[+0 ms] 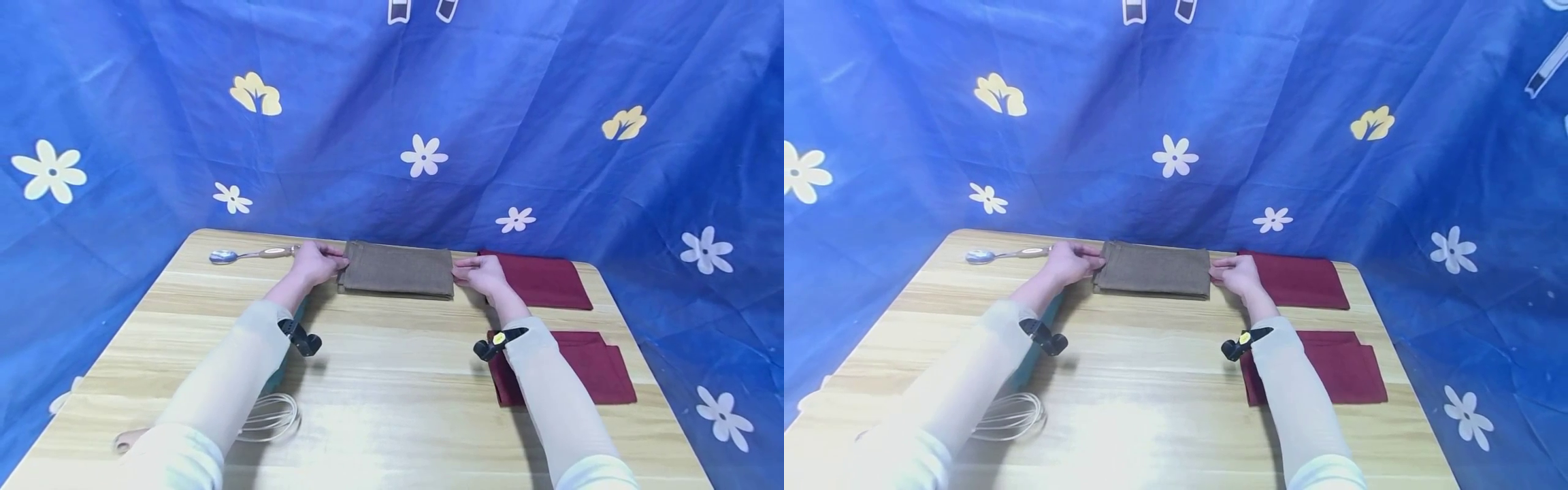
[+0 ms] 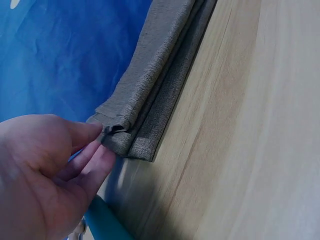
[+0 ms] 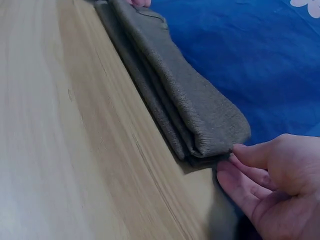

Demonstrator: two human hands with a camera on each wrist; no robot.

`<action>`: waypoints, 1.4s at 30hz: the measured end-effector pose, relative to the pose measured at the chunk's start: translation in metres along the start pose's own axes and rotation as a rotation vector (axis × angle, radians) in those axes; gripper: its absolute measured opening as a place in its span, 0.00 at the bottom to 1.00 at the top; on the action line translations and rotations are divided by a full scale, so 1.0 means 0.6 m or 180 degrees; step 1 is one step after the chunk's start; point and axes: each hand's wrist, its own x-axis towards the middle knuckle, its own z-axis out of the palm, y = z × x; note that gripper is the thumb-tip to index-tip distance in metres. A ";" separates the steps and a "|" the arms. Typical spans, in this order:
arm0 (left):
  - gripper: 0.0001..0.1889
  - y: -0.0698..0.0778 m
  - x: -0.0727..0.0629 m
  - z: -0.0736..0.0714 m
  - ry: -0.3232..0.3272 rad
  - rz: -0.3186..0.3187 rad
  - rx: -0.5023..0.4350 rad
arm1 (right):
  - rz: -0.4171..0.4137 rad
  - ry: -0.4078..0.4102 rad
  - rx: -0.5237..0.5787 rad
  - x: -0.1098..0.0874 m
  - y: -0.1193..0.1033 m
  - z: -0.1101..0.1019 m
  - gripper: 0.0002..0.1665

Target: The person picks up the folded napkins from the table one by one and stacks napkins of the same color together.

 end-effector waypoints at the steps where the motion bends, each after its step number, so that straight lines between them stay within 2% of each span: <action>1: 0.16 -0.001 -0.001 -0.001 -0.0009 0.0017 -0.0054 | -0.0014 -0.0003 -0.0037 -0.002 -0.001 -0.002 0.20; 5: 0.17 -0.006 -0.005 -0.005 -0.0043 0.0095 -0.0147 | -0.0041 -0.0038 -0.0125 -0.008 -0.005 -0.009 0.21; 9: 0.18 -0.008 -0.010 -0.009 -0.0082 0.0074 -0.0218 | -0.0071 -0.0105 -0.0103 -0.015 -0.010 -0.015 0.23; 15: 0.20 -0.002 -0.023 -0.015 -0.0178 -0.0047 -0.0405 | -0.0182 -0.0116 -0.0106 -0.029 -0.015 -0.032 0.24; 21: 0.20 0.009 -0.039 -0.014 -0.0310 0.0038 -0.0490 | -0.0253 -0.0137 -0.0046 -0.044 -0.013 -0.058 0.26; 27: 0.22 0.025 -0.063 -0.010 -0.0473 0.0129 -0.0666 | -0.0339 -0.0196 0.0032 -0.067 -0.017 -0.086 0.26; 35: 0.26 0.049 -0.101 -0.009 -0.0740 0.0078 -0.0909 | -0.0403 -0.0257 -0.0044 -0.106 -0.033 -0.119 0.27; 42: 0.23 0.064 -0.131 0.003 -0.0851 0.0105 -0.1068 | -0.0460 -0.0316 -0.0052 -0.139 -0.041 -0.144 0.26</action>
